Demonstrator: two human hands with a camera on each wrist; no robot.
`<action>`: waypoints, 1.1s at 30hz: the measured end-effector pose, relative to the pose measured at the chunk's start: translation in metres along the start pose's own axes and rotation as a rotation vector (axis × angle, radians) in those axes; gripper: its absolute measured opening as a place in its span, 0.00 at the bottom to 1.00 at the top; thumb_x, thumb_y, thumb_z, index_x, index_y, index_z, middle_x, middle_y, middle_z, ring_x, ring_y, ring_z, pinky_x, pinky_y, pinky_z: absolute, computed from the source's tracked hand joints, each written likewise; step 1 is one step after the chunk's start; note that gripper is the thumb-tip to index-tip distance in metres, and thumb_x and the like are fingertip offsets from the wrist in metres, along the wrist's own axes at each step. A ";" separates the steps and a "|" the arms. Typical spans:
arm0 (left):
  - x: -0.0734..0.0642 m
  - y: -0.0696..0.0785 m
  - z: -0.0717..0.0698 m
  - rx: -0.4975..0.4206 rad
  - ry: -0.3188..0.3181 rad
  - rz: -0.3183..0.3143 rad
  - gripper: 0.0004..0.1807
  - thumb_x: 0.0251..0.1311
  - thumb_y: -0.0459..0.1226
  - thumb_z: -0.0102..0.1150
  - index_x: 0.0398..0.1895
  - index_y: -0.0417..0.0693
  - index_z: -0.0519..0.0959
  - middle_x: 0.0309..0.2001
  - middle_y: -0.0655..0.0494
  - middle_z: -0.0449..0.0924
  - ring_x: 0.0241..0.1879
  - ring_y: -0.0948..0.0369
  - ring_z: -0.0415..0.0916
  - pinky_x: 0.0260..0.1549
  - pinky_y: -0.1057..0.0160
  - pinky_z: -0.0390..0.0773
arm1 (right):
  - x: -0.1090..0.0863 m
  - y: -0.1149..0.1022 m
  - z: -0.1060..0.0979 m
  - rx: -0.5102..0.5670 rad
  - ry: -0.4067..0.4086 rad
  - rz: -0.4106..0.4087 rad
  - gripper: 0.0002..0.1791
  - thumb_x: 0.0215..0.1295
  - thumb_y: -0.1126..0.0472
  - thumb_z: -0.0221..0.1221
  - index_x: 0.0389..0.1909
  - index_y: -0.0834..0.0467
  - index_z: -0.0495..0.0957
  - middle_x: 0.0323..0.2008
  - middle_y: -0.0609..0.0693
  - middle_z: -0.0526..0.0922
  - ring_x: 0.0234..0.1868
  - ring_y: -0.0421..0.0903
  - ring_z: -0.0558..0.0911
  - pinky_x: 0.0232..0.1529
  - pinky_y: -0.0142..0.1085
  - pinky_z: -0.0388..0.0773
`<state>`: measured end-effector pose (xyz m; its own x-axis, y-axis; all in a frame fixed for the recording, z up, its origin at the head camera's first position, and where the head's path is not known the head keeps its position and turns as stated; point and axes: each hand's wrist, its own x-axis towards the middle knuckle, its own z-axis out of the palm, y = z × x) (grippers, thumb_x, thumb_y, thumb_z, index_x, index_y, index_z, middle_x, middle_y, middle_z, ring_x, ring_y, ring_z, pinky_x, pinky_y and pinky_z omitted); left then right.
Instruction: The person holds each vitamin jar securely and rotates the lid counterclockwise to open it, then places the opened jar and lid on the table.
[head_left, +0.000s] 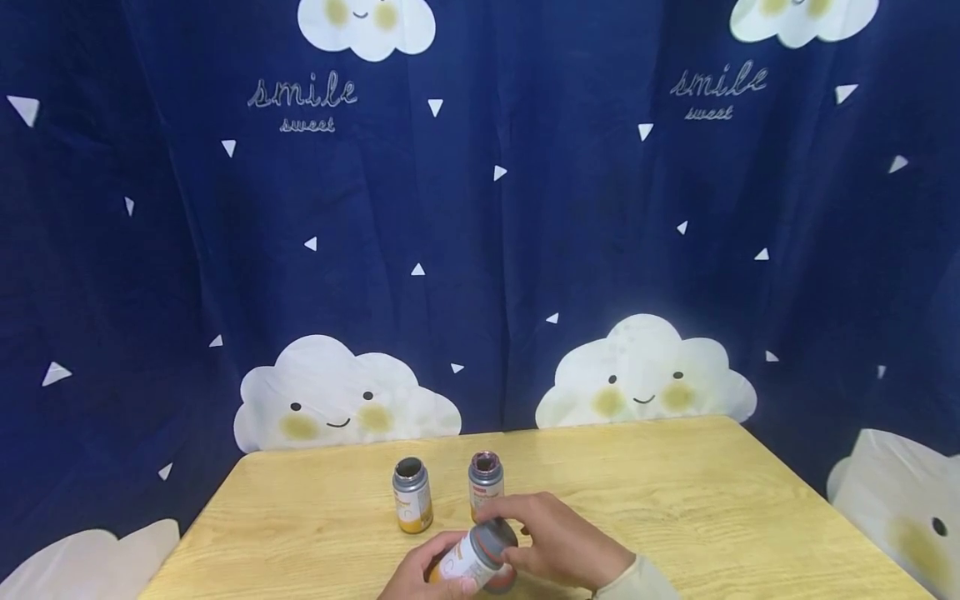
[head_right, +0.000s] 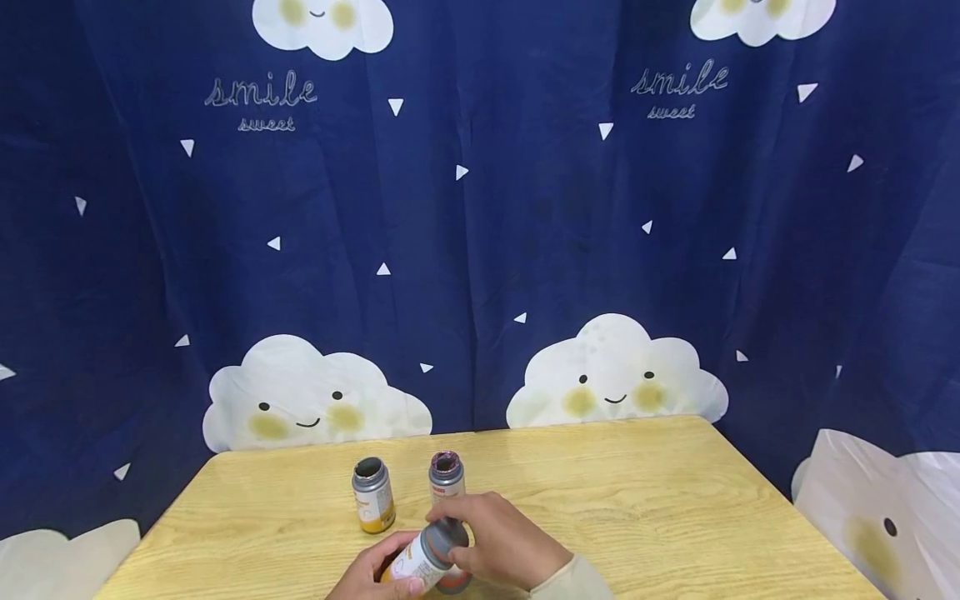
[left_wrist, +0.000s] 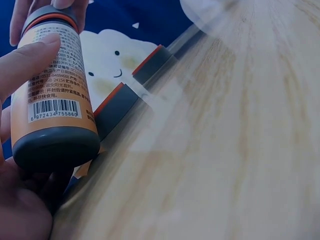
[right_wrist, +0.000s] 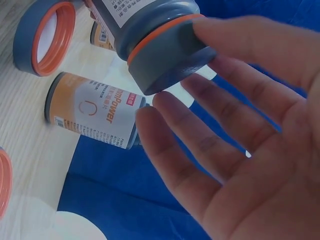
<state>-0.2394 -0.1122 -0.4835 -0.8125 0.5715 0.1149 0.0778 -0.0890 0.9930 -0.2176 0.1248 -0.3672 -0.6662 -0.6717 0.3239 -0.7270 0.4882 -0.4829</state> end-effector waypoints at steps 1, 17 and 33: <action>0.000 0.001 -0.001 -0.002 -0.008 0.006 0.26 0.63 0.37 0.59 0.65 0.43 0.69 0.54 0.45 0.76 0.48 0.54 0.75 0.45 0.59 0.77 | 0.000 0.000 0.000 -0.007 0.005 -0.010 0.21 0.55 0.67 0.67 0.50 0.49 0.79 0.50 0.40 0.82 0.47 0.34 0.78 0.48 0.33 0.78; 0.001 0.002 0.000 0.014 -0.026 -0.009 0.26 0.61 0.37 0.61 0.63 0.43 0.71 0.53 0.46 0.78 0.49 0.54 0.76 0.46 0.59 0.76 | 0.000 0.002 0.002 -0.025 0.123 0.207 0.14 0.65 0.44 0.58 0.40 0.49 0.82 0.30 0.38 0.82 0.26 0.30 0.75 0.26 0.29 0.73; -0.001 0.003 -0.001 0.070 -0.043 -0.026 0.26 0.62 0.38 0.60 0.63 0.43 0.71 0.54 0.47 0.77 0.48 0.54 0.75 0.46 0.59 0.76 | -0.001 -0.002 0.014 -0.145 0.076 0.382 0.27 0.62 0.31 0.52 0.28 0.49 0.83 0.23 0.39 0.81 0.22 0.35 0.74 0.21 0.34 0.69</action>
<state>-0.2390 -0.1131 -0.4810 -0.7893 0.6076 0.0885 0.0983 -0.0173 0.9950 -0.2131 0.1166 -0.3775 -0.8991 -0.3868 0.2051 -0.4373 0.7717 -0.4617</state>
